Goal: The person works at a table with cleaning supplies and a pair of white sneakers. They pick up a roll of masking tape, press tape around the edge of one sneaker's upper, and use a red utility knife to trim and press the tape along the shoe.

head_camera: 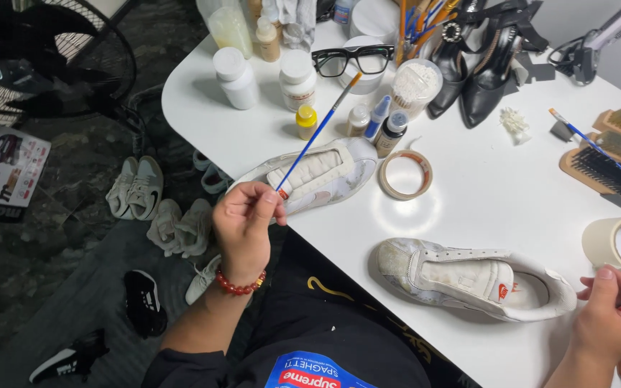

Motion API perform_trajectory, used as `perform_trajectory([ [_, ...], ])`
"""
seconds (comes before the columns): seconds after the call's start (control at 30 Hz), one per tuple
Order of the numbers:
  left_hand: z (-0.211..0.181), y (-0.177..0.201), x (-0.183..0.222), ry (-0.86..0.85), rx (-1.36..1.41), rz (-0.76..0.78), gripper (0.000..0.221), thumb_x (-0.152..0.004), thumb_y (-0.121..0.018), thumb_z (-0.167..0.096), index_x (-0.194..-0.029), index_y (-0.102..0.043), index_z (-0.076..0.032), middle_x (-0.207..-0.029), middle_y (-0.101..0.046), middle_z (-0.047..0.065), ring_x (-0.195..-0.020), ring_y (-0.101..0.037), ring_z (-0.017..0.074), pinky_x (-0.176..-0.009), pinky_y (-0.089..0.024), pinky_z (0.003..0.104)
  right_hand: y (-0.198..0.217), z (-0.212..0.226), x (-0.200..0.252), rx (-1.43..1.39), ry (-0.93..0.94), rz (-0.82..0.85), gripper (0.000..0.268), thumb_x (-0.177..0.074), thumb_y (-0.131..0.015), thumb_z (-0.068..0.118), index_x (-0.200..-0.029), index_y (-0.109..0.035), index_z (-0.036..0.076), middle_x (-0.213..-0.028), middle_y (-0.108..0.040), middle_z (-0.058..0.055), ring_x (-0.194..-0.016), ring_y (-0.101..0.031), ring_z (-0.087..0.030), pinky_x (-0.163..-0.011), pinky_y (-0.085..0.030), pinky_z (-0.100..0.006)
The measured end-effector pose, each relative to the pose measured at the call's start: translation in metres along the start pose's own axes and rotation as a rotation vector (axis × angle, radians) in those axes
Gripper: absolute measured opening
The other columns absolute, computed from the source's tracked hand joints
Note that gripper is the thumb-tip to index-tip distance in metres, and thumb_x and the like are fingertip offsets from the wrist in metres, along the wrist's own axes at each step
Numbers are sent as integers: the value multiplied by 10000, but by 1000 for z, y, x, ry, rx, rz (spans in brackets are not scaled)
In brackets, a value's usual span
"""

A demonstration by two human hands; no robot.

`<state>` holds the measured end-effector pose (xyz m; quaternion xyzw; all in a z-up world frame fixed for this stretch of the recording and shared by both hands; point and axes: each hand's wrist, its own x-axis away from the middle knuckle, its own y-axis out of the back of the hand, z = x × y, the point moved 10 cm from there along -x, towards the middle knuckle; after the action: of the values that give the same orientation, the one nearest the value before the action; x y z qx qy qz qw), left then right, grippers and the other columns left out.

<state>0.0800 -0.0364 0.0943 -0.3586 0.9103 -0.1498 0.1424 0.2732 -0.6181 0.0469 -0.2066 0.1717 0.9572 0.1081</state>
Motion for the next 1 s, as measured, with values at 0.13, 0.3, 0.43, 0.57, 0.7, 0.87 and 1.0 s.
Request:
perform_trajectory([
  [0.13,15,-31,11,46,75,93,97,-1002,-655,-54,-982,-631,38,-816,-673,67,-699,-627,106,-665,-546,262,-12,87,-3,37,43,-22,102,-1106,-607,-53,-1156,-620,-141,-997,-665,-154,-841,-685,-172,-727,-578,-254],
  [0.3,24,-70,34,41,32,166,39,-958,-675,19,-967,-639,30,-842,-672,72,-718,-654,116,-680,-582,262,-119,256,-9,143,234,540,123,-999,-696,20,-1085,-737,-57,-924,-758,-105,-715,-707,-125,-650,-542,-219],
  [0.43,27,-99,48,-18,82,193,56,-959,-676,52,-936,-634,24,-851,-681,81,-724,-673,122,-688,-614,276,-195,263,-21,111,-71,734,280,-883,-755,117,-1123,-764,-29,-791,-765,-64,-654,-624,-96,-591,-505,-221],
  [0.57,28,-115,52,2,140,220,58,-936,-686,54,-944,-635,29,-873,-688,86,-732,-693,123,-693,-623,275,-228,257,-26,-56,-251,821,261,-925,-703,163,-1115,-758,-8,-704,-675,-21,-585,-616,-91,-523,-479,-244],
  [0.7,29,-125,49,47,114,280,37,-949,-694,42,-939,-659,36,-851,-706,87,-735,-708,121,-704,-624,270,-235,249,-30,-274,-360,778,204,-972,-677,169,-1035,-736,-16,-660,-605,-7,-541,-551,-90,-487,-418,-247],
  [0.87,41,-132,42,91,120,326,30,-946,-704,29,-952,-676,38,-843,-715,79,-734,-715,118,-701,-625,263,-251,246,-33,-589,-467,812,108,-973,-678,109,-986,-666,3,-633,-536,1,-516,-487,-71,-483,-400,-233],
  [1.0,63,-136,38,103,147,386,46,-953,-707,2,-954,-668,26,-850,-717,57,-753,-717,108,-714,-628,263,-240,267,-86,-502,-1,586,139,-1018,-697,58,-966,-590,-13,-760,-615,-39,-574,-563,-101,-514,-453,-234],
])
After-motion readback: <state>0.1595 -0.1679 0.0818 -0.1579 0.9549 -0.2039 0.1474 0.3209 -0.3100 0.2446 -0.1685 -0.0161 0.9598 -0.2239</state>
